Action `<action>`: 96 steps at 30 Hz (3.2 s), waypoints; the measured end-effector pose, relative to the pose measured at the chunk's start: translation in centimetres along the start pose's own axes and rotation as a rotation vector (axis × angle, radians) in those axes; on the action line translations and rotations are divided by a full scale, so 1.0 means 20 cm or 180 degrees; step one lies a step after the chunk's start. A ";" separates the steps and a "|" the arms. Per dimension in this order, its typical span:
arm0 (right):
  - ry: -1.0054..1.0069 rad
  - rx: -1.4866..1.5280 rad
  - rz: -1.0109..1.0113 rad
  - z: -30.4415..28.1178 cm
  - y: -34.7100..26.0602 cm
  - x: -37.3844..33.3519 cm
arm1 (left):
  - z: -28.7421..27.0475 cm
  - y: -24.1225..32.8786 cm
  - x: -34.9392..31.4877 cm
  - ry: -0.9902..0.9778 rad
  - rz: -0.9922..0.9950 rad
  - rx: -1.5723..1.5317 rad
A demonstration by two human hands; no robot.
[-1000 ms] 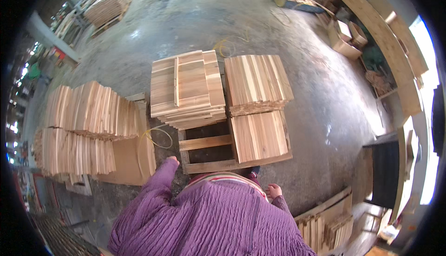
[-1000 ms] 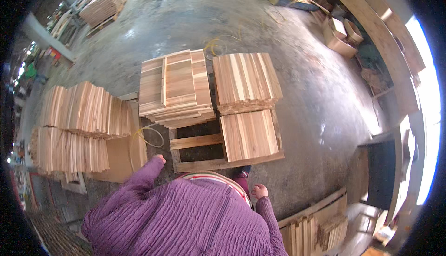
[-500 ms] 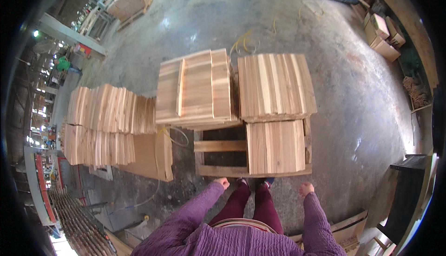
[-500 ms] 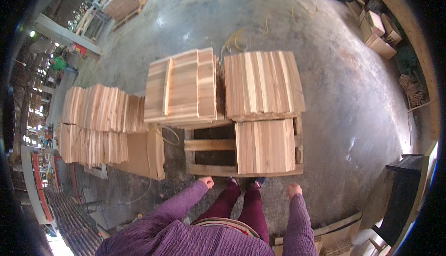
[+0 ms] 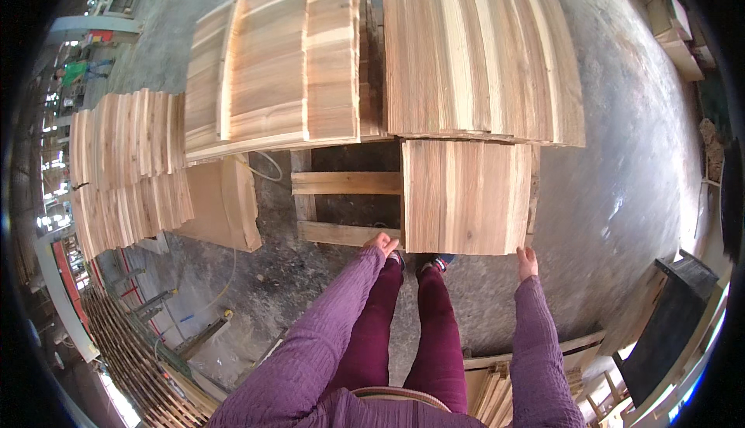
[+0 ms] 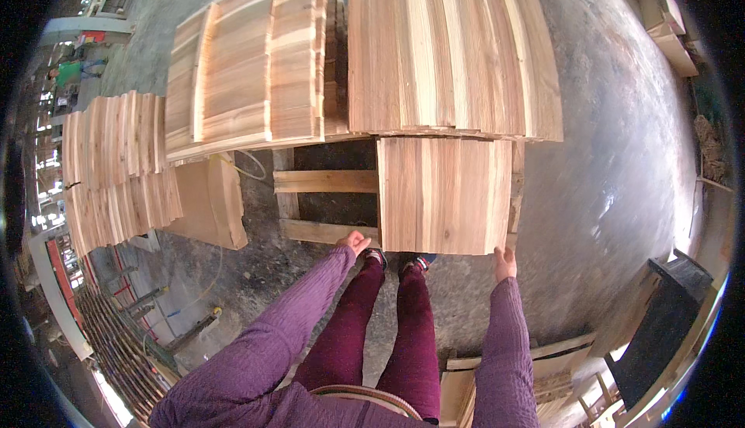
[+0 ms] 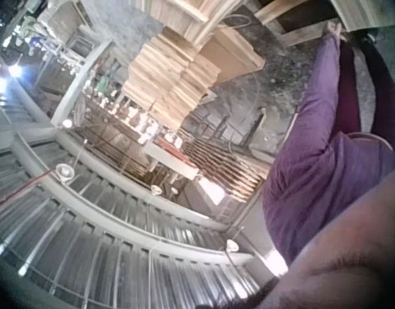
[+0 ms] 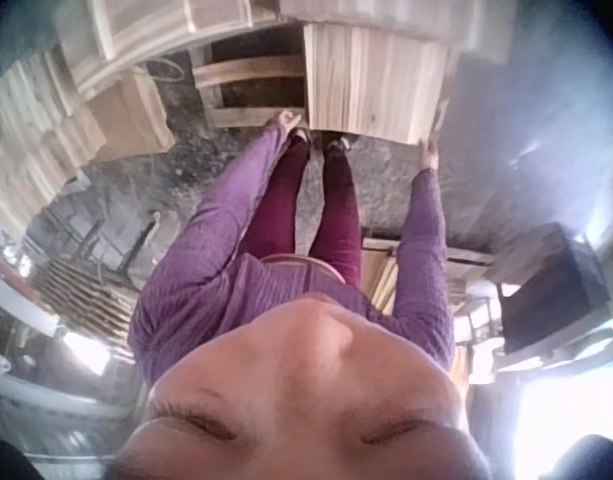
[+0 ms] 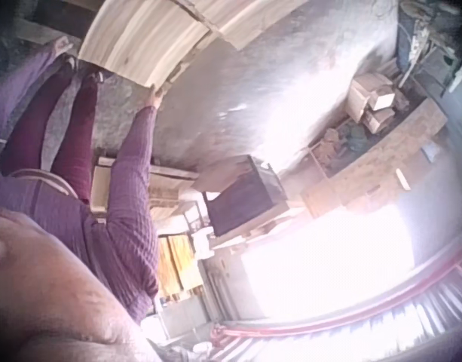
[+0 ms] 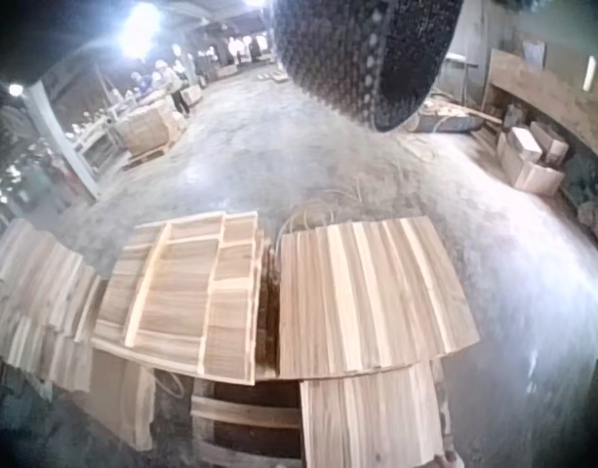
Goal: The person uses a pneumatic drill to drive screws into wooden slat panels on a workbench. They repeatedly pick up panels, align them, fasten them, and stack the finished units on the floor. The person also retrieves new panels from a nearby stack and places them on the bench for assembly.
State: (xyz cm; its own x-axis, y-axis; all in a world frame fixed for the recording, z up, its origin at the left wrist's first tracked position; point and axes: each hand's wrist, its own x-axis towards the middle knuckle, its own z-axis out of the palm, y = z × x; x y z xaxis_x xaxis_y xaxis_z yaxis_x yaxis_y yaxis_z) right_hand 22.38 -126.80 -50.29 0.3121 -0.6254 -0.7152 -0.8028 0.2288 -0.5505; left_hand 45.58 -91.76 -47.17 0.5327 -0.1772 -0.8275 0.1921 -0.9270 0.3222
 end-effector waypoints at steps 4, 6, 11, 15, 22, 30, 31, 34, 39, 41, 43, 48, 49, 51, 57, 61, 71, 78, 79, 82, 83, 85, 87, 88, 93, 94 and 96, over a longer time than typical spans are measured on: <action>0.0289 0.0279 -0.0015 0.05 0.10 0.22 | 0.13 0.01 0.23 -0.0088 -0.0220 -0.0244; 0.0158 0.0714 -0.0216 0.06 0.10 0.32 | 0.19 -0.04 0.36 -0.0262 -0.0319 -0.0567; -0.0054 0.0412 0.0283 0.13 0.10 0.50 | 0.31 -0.15 0.57 -0.0033 -0.0234 -0.1065; -0.0121 0.0689 0.0557 0.06 0.19 0.54 | 0.43 -0.11 0.69 -0.0328 -0.0046 -0.1872; 0.0042 0.0928 0.0426 0.19 0.25 0.45 | 0.49 -0.18 0.79 -0.0002 0.0284 -0.2755; -0.0054 0.1180 0.1343 0.54 0.64 -0.06 | 0.23 -0.31 0.74 0.0097 -0.0286 -0.1748; -0.0018 0.1314 0.1198 0.60 0.65 -0.07 | 0.16 -0.35 0.78 0.0039 -0.0068 -0.1528; 0.0241 0.2263 0.1281 0.64 0.57 0.05 | 0.10 -0.38 0.88 -0.0260 0.0739 -0.1249; -0.0005 0.2462 0.1260 0.72 0.39 0.08 | 0.08 -0.23 0.91 0.0094 0.0433 -0.2156; -0.0070 0.2373 0.1274 0.65 0.36 0.05 | 0.07 -0.16 0.86 0.0121 0.0381 -0.1865; -0.0388 0.2451 0.1445 0.53 0.32 -0.02 | 0.06 -0.10 0.74 0.0135 0.0064 -0.1435; -0.0633 0.2086 0.1571 0.38 0.14 -0.27 | -0.03 -0.10 0.41 0.0227 -0.0358 -0.1105; -0.0587 0.2011 0.1708 0.31 0.16 -0.35 | -0.02 -0.04 0.31 0.0131 -0.0476 -0.0939; -0.0838 0.1962 0.1575 0.29 0.09 -0.46 | -0.06 -0.11 0.17 0.0536 -0.0914 -0.0277; -0.1626 0.1030 0.1940 0.04 0.11 -0.64 | -0.17 -0.10 -0.26 -0.0844 -0.1460 -0.1011; -0.1702 -0.0357 0.1612 -0.09 0.30 -0.68 | -0.29 0.02 -0.63 -0.1225 -0.1744 -0.1232; -0.1820 -0.1031 0.1160 -0.06 -0.23 -1.06 | -0.44 -0.23 -1.22 -0.0582 -0.1603 -0.1376; -0.1600 -0.1663 0.0343 0.17 -0.66 -1.20 | -0.58 -0.53 -1.21 -0.0855 -0.1776 -0.2292; -0.1603 -0.1706 0.0311 0.25 -0.71 -1.22 | -0.63 -0.60 -1.23 -0.0805 -0.1393 -0.2531; -0.1672 -0.1832 0.0204 0.52 -0.88 -1.30 | -0.78 -0.82 -1.27 -0.0527 -0.1160 -0.2466; -0.1716 -0.1831 0.0183 0.62 -0.93 -1.32 | -0.84 -0.90 -1.29 -0.0294 -0.1049 -0.2422; -0.1838 -0.1802 0.0142 0.85 -1.02 -1.38 | -0.98 -1.07 -1.38 0.0231 -0.0608 -0.2397; -0.2108 -0.1756 0.0168 1.08 -1.06 -1.45 | -1.06 -1.28 -1.47 0.0327 -0.1273 -0.2933; -0.2276 -0.1649 0.0172 1.20 -1.08 -1.47 | -1.11 -1.38 -1.53 0.0440 -0.1452 -0.3174; -0.3407 -0.0862 -0.0122 1.92 -1.28 -1.98 | -1.29 -1.91 -1.93 0.1581 -0.1872 -0.3771; -0.3594 -0.1016 -0.0340 2.03 -1.34 -2.09 | -1.29 -2.02 -2.01 0.1824 -0.2111 -0.3661; -0.3677 -0.1318 -0.0557 2.20 -1.46 -2.32 | -1.30 -2.16 -2.11 0.2215 -0.2435 -0.3797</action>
State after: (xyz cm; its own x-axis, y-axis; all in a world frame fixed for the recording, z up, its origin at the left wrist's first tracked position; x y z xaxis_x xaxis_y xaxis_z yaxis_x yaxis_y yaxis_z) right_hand 53.77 -71.60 -19.91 0.5273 0.4483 -0.7218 -0.7398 -0.1756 -0.6495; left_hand 36.24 -35.66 -14.11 0.2039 0.6834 -0.7010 0.9155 0.1204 0.3838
